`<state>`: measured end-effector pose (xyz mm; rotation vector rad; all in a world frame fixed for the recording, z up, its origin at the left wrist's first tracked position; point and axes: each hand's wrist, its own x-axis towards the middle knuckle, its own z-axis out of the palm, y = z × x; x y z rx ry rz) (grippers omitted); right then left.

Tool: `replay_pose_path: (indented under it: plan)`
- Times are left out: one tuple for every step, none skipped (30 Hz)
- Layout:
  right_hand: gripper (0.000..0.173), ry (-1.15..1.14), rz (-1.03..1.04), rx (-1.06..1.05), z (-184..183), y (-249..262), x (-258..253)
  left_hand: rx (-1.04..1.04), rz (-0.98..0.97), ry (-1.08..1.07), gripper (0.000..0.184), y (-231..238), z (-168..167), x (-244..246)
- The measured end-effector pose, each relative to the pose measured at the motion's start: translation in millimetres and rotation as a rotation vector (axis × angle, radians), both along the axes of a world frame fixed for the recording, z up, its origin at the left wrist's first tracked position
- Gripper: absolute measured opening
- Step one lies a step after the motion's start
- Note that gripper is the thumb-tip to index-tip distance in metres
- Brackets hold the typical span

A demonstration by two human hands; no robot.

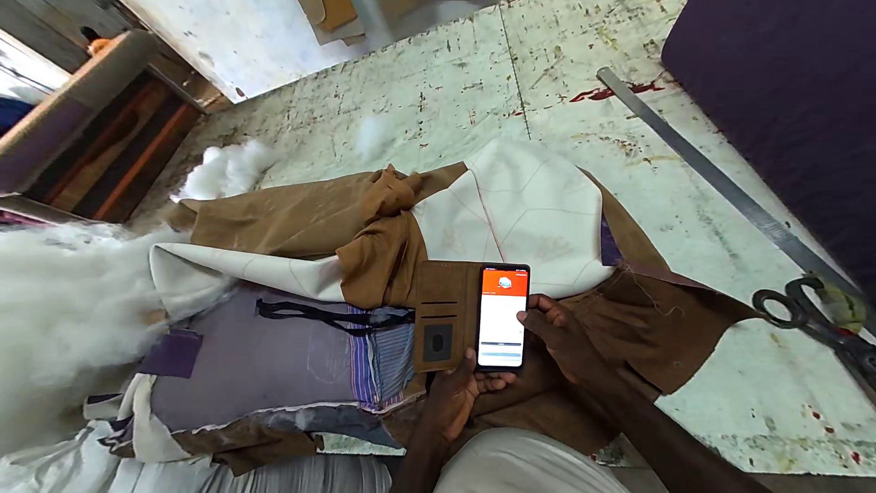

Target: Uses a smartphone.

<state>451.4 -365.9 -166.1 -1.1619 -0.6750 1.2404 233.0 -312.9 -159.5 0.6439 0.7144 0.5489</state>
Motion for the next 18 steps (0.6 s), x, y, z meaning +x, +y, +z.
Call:
replay_pose_path:
  plan:
    - [0.023,0.001,0.013,0.002,-0.2,-0.5,0.6,0.006,-0.004,0.0,0.039,0.0,0.0,-0.3]
    - [0.026,0.005,0.025,0.006,-0.5,-0.9,0.8,0.008,-0.004,-0.002,0.04,0.0,-0.1,-0.6]
    - [0.029,0.013,0.034,0.012,-0.2,-1.2,0.8,0.009,-0.001,-0.005,0.039,0.1,-0.5,-0.7]
    - [0.031,0.025,0.041,0.017,0.8,-1.6,0.9,0.009,-0.001,-0.007,0.039,0.4,-1.0,-0.6]
    - [0.032,0.034,0.046,0.019,1.4,-2.2,1.0,0.01,-0.005,-0.008,0.039,0.6,-1.4,-0.6]
    - [0.033,0.04,0.048,0.02,1.5,-2.7,1.0,0.011,-0.009,-0.008,0.04,0.8,-1.5,-0.6]
    - [0.034,0.046,0.048,0.021,1.4,-3.0,1.1,0.011,-0.009,-0.005,0.04,0.8,-1.2,-0.4]
    - [0.034,0.046,0.048,0.017,1.8,-3.1,1.1,0.012,-0.01,-0.004,0.04,1.0,-1.0,-0.3]
    - [0.035,0.044,0.047,0.016,2.0,-3.0,1.1,0.012,-0.012,-0.006,0.04,1.0,-1.2,-0.4]
    - [0.037,0.037,0.046,0.015,1.7,-3.2,1.4,0.014,-0.015,-0.006,0.04,0.9,-1.4,-0.5]
    - [0.038,0.025,0.043,0.011,1.1,-3.3,1.4,0.017,-0.018,0.0,0.039,0.6,-1.4,-0.6]
    - [0.039,0.011,0.039,0.002,0.6,-3.1,1.4,0.021,-0.02,0.005,0.039,0.6,-1.1,-0.5]
    - [0.039,0.001,0.031,-0.01,0.5,-2.4,1.1,0.025,-0.022,0.007,0.039,0.8,-0.9,-0.3]
    - [0.039,-0.001,0.025,-0.017,0.4,-2.1,0.9,0.027,-0.02,0.01,0.039,0.8,-0.6,0.1]
    - [0.037,0.001,0.022,-0.022,0.5,-2.1,0.6,0.023,-0.018,0.014,0.039,0.7,-0.3,0.3]
    - [0.035,-0.004,0.022,-0.028,0.4,-2.2,0.4,0.018,-0.016,0.017,0.04,0.6,-0.3,0.1]
    - [0.032,-0.007,0.024,-0.03,-0.1,-2.1,0.5,0.016,-0.016,0.014,0.04,0.7,-1.1,-0.5]
    - [0.029,-0.012,0.027,-0.028,-0.9,-1.9,0.9,0.017,-0.019,0.01,0.041,0.8,-1.7,-0.9]
